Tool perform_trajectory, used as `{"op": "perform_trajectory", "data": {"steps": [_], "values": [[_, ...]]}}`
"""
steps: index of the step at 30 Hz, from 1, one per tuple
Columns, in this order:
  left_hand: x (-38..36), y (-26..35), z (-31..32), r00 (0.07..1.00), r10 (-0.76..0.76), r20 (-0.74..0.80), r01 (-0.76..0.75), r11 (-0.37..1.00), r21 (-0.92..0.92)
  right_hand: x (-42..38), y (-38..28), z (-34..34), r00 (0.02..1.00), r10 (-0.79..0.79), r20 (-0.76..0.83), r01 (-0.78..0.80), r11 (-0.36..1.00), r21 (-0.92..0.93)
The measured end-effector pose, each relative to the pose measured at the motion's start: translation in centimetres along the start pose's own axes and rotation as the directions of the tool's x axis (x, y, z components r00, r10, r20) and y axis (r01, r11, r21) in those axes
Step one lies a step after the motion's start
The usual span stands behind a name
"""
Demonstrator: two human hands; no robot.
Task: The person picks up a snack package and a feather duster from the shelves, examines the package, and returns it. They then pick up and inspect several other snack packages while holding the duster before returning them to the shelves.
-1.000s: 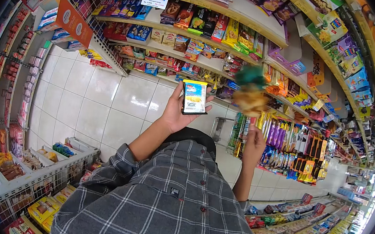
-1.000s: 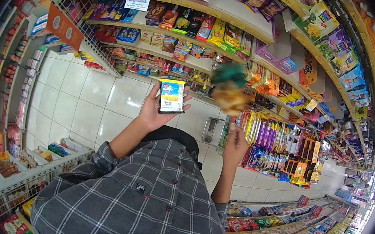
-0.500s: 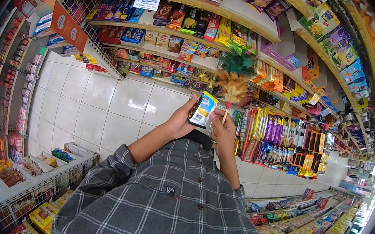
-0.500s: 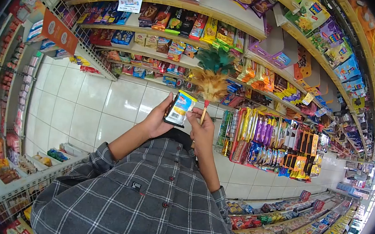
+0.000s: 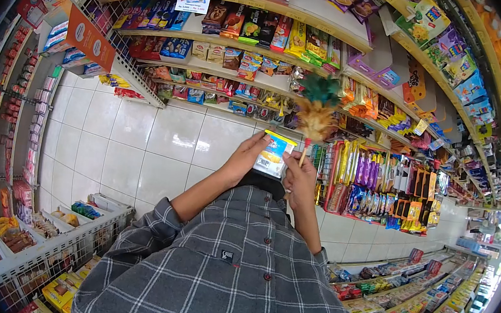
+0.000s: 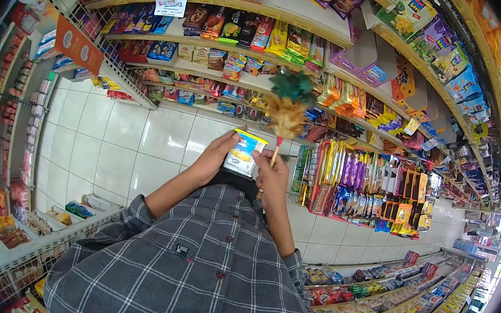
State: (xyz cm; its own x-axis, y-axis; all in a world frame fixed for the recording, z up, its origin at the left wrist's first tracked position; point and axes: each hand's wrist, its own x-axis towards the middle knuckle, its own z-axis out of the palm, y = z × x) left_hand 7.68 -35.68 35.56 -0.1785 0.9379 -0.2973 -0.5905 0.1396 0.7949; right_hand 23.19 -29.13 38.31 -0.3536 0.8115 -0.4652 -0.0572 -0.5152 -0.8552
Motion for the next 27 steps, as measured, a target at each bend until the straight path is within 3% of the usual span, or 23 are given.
{"op": "perform_trajectory", "data": {"steps": [1, 5, 6, 8, 10, 13, 14, 15, 17, 18, 19, 20, 22, 25, 27], "values": [[0.1, -0.2, 0.1, 0.993, 0.105, -0.052, -0.098, 0.987, 0.125, 0.1, -0.1, -0.2, 0.998, -0.053, -0.044, 0.051, 0.997, -0.050], [-0.6, 0.2, 0.7, 0.995, -0.004, 0.097, 0.008, 0.999, -0.046, 1.4, 1.0, -1.0, 0.942, -0.324, -0.090, 0.294, 0.923, -0.249], [-0.5, 0.0, 0.9, 0.990, -0.043, 0.137, 0.060, 0.991, -0.122, 0.3, 0.2, 0.0, 0.926, -0.376, -0.024, 0.357, 0.897, -0.261], [-0.7, 0.7, 1.4, 0.970, -0.173, 0.173, 0.221, 0.923, -0.315, -1.5, -1.5, 1.1, 0.971, -0.207, 0.121, 0.224, 0.962, -0.153], [-0.5, 0.9, 0.7, 0.963, -0.137, 0.233, 0.239, 0.837, -0.493, -2.8, -2.9, 1.7, 0.968, -0.106, 0.228, 0.119, 0.992, -0.043], [-0.5, 1.8, 0.0, 0.982, -0.066, 0.178, 0.165, 0.759, -0.630, -3.9, -4.0, 0.0, 0.960, -0.223, 0.169, 0.265, 0.920, -0.289], [-0.5, 1.9, -0.2, 0.990, -0.045, 0.136, 0.122, 0.759, -0.639, -3.9, -3.5, -0.9, 0.917, -0.347, 0.196, 0.395, 0.851, -0.347], [-0.3, 2.0, -0.4, 0.995, -0.021, 0.096, 0.078, 0.758, -0.648, -4.3, -3.2, -1.9, 0.915, -0.324, 0.239, 0.401, 0.796, -0.453], [0.2, 0.4, -2.5, 0.974, 0.077, 0.214, 0.103, 0.688, -0.718, -5.4, -2.9, -3.6, 0.911, -0.265, 0.316, 0.411, 0.649, -0.641], [0.4, -0.6, -3.6, 0.942, 0.158, 0.295, 0.130, 0.639, -0.758, -6.2, -3.9, -3.4, 0.944, -0.119, 0.306, 0.320, 0.539, -0.779], [0.7, -1.7, -4.5, 0.898, 0.240, 0.368, 0.167, 0.589, -0.791, -5.8, -3.6, -3.9, 0.944, -0.191, 0.271, 0.331, 0.545, -0.770], [-0.2, 1.4, -2.6, 0.983, 0.010, 0.184, 0.120, 0.720, -0.683, -4.9, -2.6, -4.9, 0.938, -0.261, 0.230, 0.340, 0.552, -0.761], [0.0, 2.3, -1.5, 0.990, -0.054, 0.132, 0.125, 0.772, -0.623, -2.1, -0.3, -8.3, 0.911, -0.402, 0.092, 0.320, 0.549, -0.772], [-0.1, 2.4, -1.1, 0.991, -0.097, 0.089, 0.130, 0.801, -0.584, -1.9, -1.8, -7.8, 0.916, -0.399, -0.032, 0.282, 0.699, -0.657], [-0.1, 2.4, -1.0, 0.991, -0.105, 0.084, 0.134, 0.819, -0.559, -2.7, -1.1, -6.8, 0.927, -0.355, 0.118, 0.345, 0.687, -0.640]]}}
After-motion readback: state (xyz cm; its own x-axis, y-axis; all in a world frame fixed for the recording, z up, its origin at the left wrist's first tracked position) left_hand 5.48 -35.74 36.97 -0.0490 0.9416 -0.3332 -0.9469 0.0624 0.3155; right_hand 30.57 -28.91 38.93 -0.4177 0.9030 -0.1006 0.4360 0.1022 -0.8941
